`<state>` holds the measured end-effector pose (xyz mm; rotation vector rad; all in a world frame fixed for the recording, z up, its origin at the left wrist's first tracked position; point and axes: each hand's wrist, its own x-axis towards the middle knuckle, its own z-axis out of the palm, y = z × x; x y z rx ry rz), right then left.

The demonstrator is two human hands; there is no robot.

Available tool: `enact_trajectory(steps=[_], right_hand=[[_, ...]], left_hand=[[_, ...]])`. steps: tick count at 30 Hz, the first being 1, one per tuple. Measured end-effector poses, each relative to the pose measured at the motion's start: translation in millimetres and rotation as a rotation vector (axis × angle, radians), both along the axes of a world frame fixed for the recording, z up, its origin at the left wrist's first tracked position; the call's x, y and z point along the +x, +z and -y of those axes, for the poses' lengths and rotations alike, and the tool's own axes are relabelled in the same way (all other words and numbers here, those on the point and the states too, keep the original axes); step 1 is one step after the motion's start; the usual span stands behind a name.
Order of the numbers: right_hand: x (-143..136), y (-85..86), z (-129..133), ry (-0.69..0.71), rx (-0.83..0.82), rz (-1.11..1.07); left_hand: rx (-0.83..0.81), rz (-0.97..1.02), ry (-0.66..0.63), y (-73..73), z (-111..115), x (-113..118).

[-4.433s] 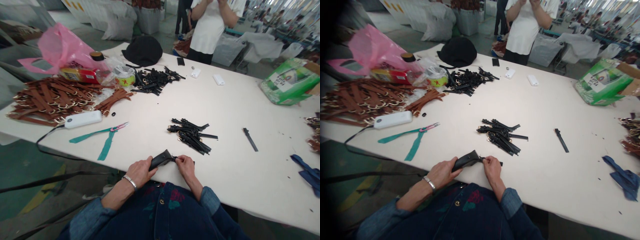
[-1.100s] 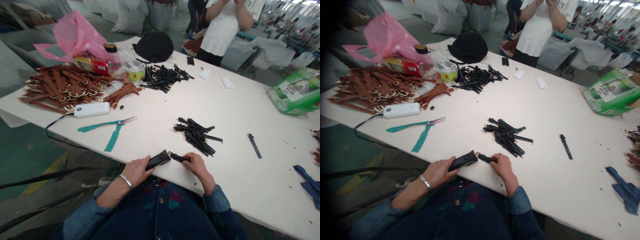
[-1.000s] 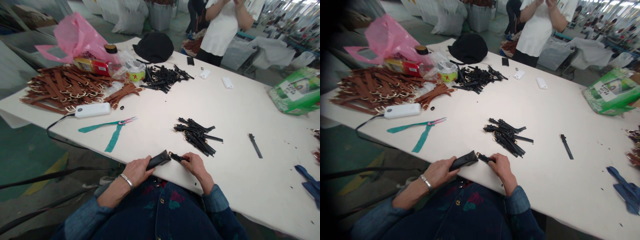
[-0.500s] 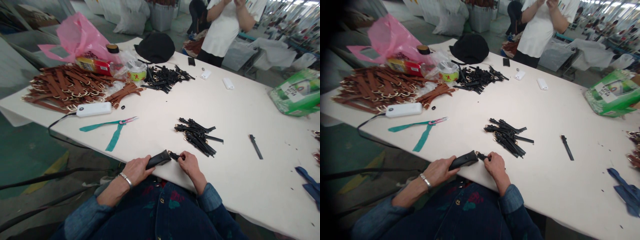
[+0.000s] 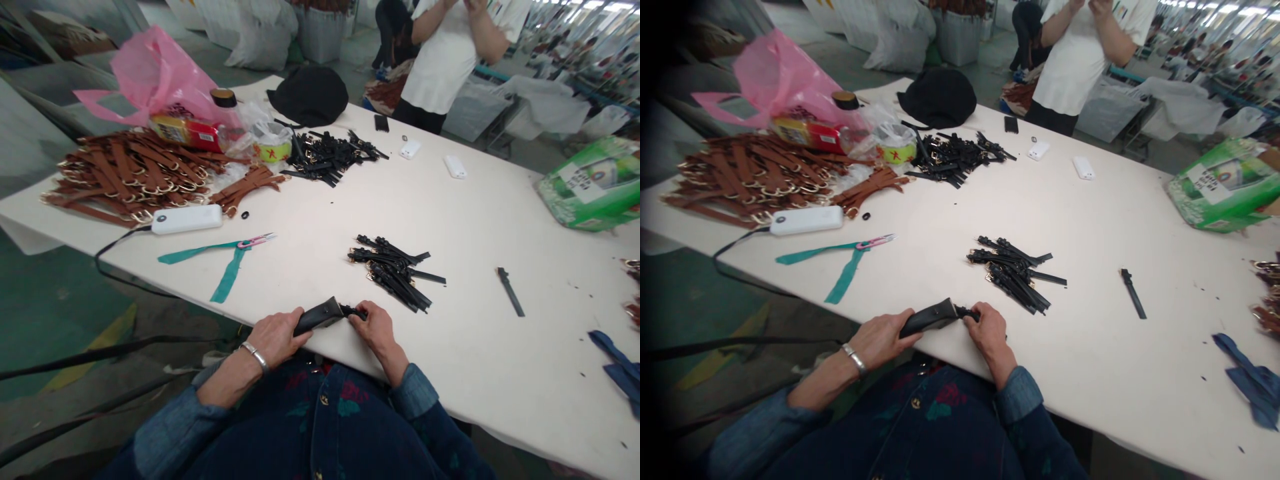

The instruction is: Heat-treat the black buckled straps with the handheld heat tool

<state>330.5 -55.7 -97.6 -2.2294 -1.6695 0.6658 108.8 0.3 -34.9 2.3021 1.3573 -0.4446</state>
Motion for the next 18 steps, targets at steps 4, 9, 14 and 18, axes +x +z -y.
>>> enact_trajectory(steps=[4,9,14,18], right_hand=[[0,-8.1,3,0.016,0.154,-0.06],[0,-20.1,9,0.169,0.416,0.044],[7,-25.7,22,0.391,0.486,0.148],[12,-27.2,33,0.458,0.501,0.103]], left_hand=[[0.018,0.02,0.005,2.2,1,-5],[0.05,0.037,0.032,15.2,2,-18],[0.064,0.011,0.036,18.0,5,-24],[0.045,-0.006,0.025,14.8,9,-21]])
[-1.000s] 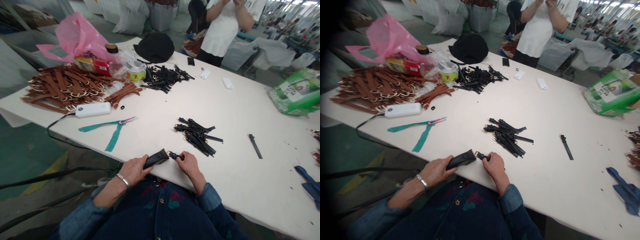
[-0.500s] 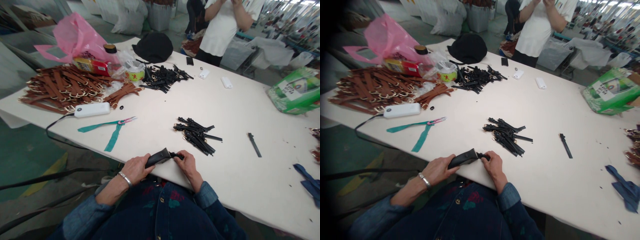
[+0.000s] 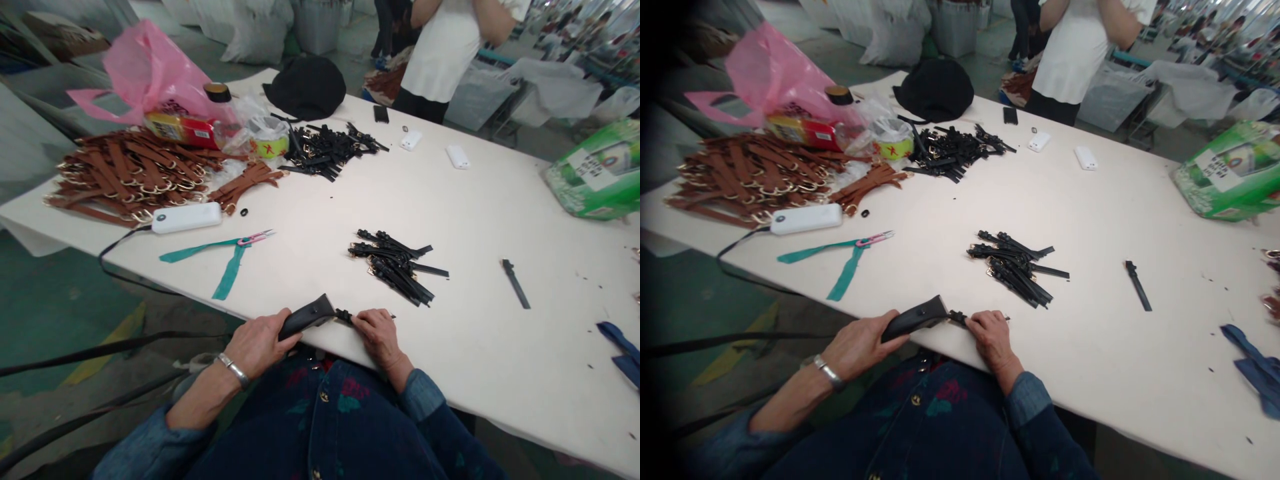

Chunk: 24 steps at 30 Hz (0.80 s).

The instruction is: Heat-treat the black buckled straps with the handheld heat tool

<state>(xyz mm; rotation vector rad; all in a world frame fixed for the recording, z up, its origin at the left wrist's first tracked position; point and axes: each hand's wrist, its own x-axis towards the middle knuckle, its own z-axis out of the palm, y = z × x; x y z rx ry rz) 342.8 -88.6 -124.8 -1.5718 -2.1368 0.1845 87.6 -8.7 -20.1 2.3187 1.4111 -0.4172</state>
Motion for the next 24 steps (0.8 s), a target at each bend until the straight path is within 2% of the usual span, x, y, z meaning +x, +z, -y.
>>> enact_trajectory(steps=[4,10,15,24], right_hand=[[1,0.7,4,-0.016,-0.05,-0.047],[-7,7.7,9,-0.129,-0.114,-0.143],[-10,12.0,8,-0.078,-0.112,-0.158],[-15,2.9,-1,-0.005,-0.092,-0.216]], left_hand=[[-0.03,-0.016,-0.013,-2.5,3,4],[-0.028,-0.024,-0.048,-12.0,9,9],[-0.022,-0.01,-0.051,-15.8,12,14],[-0.016,-0.05,-0.041,-12.3,21,3]])
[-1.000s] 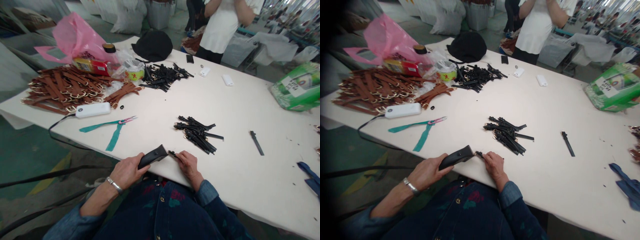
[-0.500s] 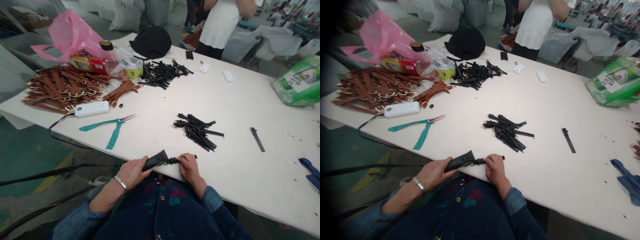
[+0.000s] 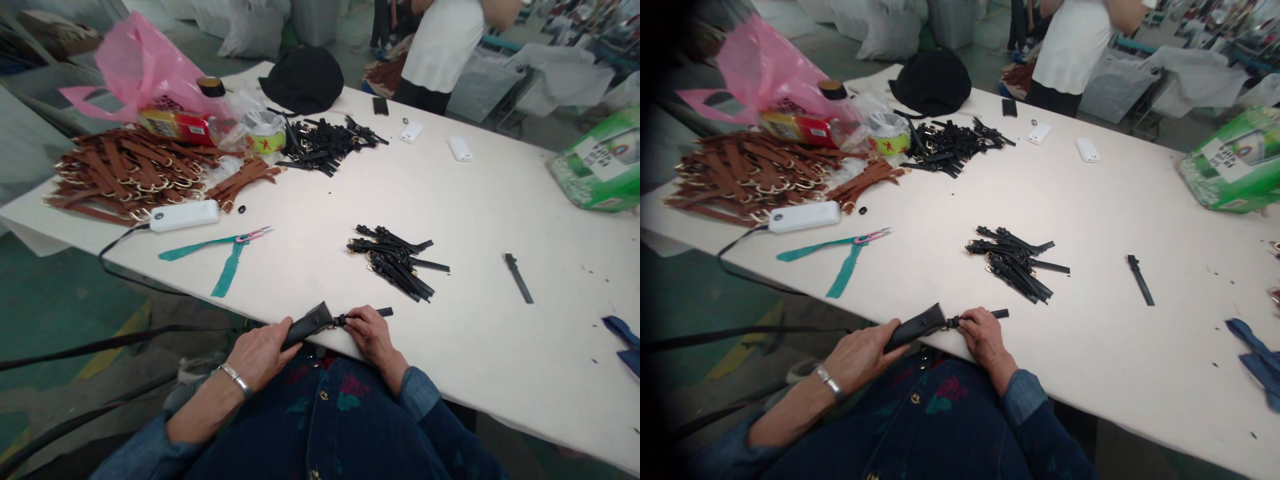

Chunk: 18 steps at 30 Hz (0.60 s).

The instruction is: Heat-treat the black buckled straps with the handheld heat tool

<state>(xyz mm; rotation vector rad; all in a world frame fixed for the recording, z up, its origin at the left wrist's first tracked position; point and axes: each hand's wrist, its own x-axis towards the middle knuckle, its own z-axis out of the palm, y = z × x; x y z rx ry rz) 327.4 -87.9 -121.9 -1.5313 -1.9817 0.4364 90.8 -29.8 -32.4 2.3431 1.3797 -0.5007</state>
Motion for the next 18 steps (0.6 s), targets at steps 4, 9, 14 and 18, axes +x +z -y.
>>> enact_trajectory(steps=[4,9,14,18], right_hand=[[3,5.4,-5,0.067,-0.074,-0.057],[6,11.5,-12,0.046,-0.17,-0.119],[5,5.8,-14,-0.074,-0.2,-0.212],[6,7.4,-14,-0.071,-0.196,-0.256]], left_hand=[[-0.048,0.01,-0.035,6.4,6,8],[-0.091,-0.019,0.016,12.4,8,19],[-0.095,-0.016,-0.002,14.5,5,18],[-0.089,-0.016,-0.002,13.3,1,17]])
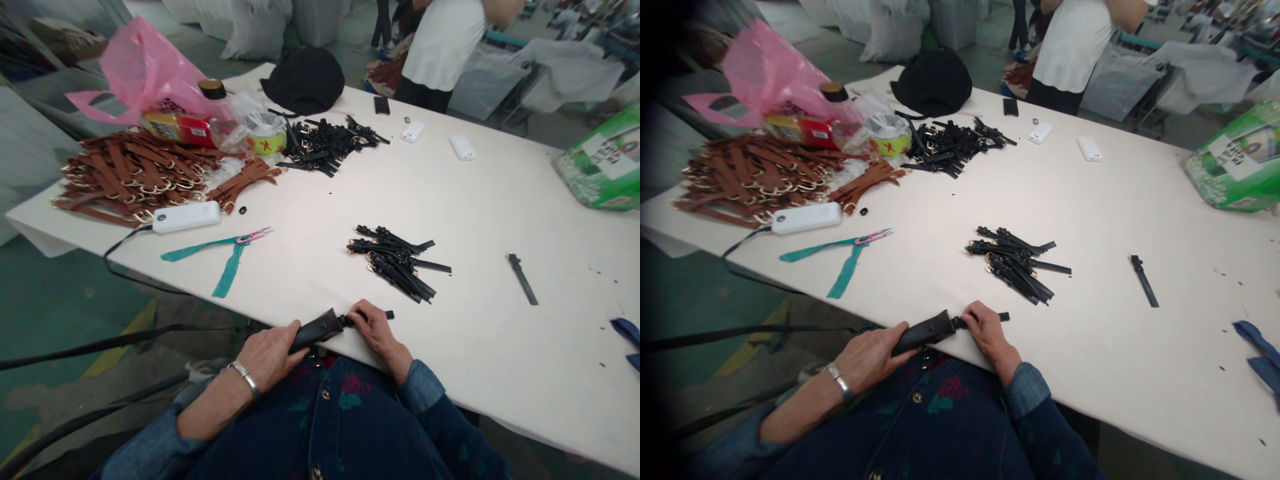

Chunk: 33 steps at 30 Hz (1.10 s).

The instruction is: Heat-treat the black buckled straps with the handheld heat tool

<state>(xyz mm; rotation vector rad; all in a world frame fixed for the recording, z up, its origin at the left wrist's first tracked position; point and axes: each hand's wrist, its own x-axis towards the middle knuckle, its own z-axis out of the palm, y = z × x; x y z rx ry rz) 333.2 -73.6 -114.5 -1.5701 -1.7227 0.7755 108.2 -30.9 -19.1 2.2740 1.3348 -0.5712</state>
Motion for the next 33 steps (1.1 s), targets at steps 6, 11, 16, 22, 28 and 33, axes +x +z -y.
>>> enact_trajectory(steps=[6,11,16,22,28,33], right_hand=[[1,11.2,-1,0.182,0.057,0.114],[5,8.4,-7,0.228,0.066,0.131],[9,-0.8,-9,0.212,0.089,0.024],[9,-10.3,-8,0.139,0.106,-0.023],[7,-7.8,-9,0.132,0.117,-0.012],[7,-5.1,-11,0.121,0.095,-0.017]], left_hand=[[0.005,-0.014,0.007,-6.0,-3,-7],[0.027,-0.014,-0.045,-2.5,-2,-5],[0.017,-0.034,-0.046,5.1,-2,2],[-0.003,-0.053,-0.067,10.5,-1,4],[-0.015,-0.097,-0.055,11.6,0,14],[0.017,-0.091,-0.063,9.5,-1,21]])
